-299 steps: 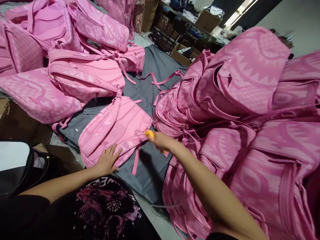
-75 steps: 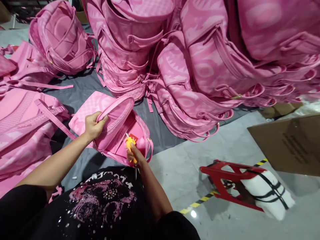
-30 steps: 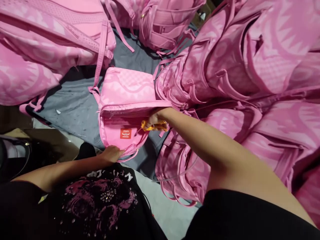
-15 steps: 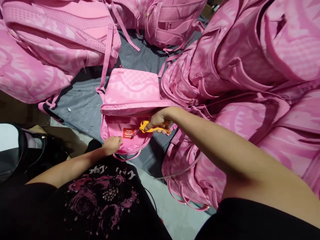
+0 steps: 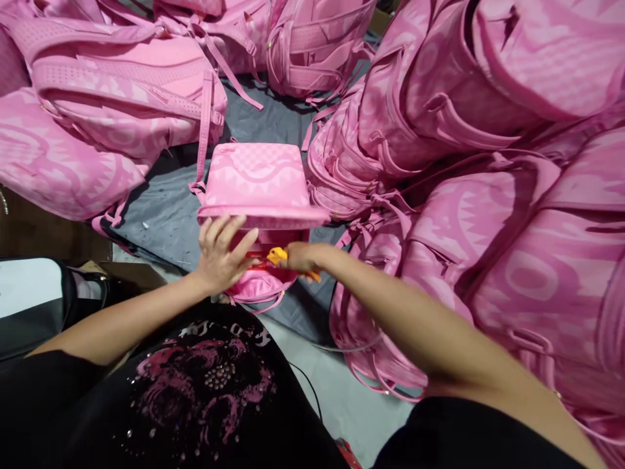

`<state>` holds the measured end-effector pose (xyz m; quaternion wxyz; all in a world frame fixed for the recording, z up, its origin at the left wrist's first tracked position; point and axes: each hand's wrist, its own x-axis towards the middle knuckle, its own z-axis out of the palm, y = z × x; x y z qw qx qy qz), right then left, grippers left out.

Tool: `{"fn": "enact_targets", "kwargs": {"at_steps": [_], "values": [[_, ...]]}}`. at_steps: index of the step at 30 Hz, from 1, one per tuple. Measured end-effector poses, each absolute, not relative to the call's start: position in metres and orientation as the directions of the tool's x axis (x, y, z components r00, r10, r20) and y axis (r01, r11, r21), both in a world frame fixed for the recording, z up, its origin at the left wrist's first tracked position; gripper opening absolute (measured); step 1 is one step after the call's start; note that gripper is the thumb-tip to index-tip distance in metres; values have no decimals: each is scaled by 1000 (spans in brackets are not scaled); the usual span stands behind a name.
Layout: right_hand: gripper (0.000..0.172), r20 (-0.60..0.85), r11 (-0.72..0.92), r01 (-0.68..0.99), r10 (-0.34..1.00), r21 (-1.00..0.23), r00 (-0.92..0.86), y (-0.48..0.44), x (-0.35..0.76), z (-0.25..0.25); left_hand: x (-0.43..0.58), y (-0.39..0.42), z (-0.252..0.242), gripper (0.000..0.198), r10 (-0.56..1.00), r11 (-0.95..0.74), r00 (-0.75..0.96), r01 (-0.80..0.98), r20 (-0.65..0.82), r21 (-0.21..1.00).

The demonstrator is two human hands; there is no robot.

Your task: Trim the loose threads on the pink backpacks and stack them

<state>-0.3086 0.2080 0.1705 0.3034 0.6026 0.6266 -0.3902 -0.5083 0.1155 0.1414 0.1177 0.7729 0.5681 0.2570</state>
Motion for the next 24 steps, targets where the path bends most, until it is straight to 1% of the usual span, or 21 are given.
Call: {"fn": "enact_targets", "kwargs": {"at_steps": [1, 2, 4, 5, 7, 8, 9, 12, 13, 15, 17, 19, 21, 24], "values": [[35, -861, 63, 994, 498, -87, -107, 189, -311, 169, -516, 128, 153, 42, 926, -326, 182, 827, 330, 458], [38, -835, 146, 988, 535, -57, -127, 170, -314, 165, -524, 143, 164, 45, 921, -320, 163, 834, 354, 450], [41, -688, 225, 974, 707, -6, -167, 137, -324, 150, -536, 177, 180, 45, 935, -297, 159, 838, 317, 458], [40, -625, 234, 972, 761, 15, -174, 124, -332, 139, -540, 194, 186, 40, 948, -277, 156, 836, 279, 474], [35, -564, 218, 975, 809, 26, -166, 110, -351, 113, -542, 221, 195, 22, 966, -229, 123, 817, 228, 529], [32, -539, 200, 980, 827, 22, -156, 109, -363, 100, -541, 230, 198, 16, 970, -215, 110, 797, 215, 564], [31, -505, 178, 984, 851, 15, -146, 112, -374, 87, -539, 235, 200, 17, 972, -216, 111, 770, 207, 600], [30, -386, 102, 995, 917, -19, -102, 129, -401, 54, -533, 238, 201, 21, 963, -268, 192, 658, 188, 704], [31, -368, 87, 996, 925, -38, -95, 134, -405, 46, -533, 239, 200, 21, 962, -270, 203, 620, 182, 736], [32, -367, 62, 996, 927, -69, -83, 139, -406, 33, -536, 246, 197, 22, 972, -236, 150, 564, 182, 792], [34, -374, -9, 998, 927, -66, -16, 137, -399, 26, -541, 259, 193, 24, 979, -198, 72, 537, 189, 820], [35, -373, -139, 989, 921, -42, 113, 133, -389, 24, -546, 274, 189, 25, 982, -180, 42, 535, 186, 826], [35, -371, -256, 966, 900, -28, 227, 131, -383, 27, -550, 287, 185, 24, 983, -179, 52, 532, 179, 828], [35, -382, -360, 933, 865, -24, 324, 134, -380, 39, -552, 299, 182, 24, 979, -202, 90, 515, 181, 833]]}}
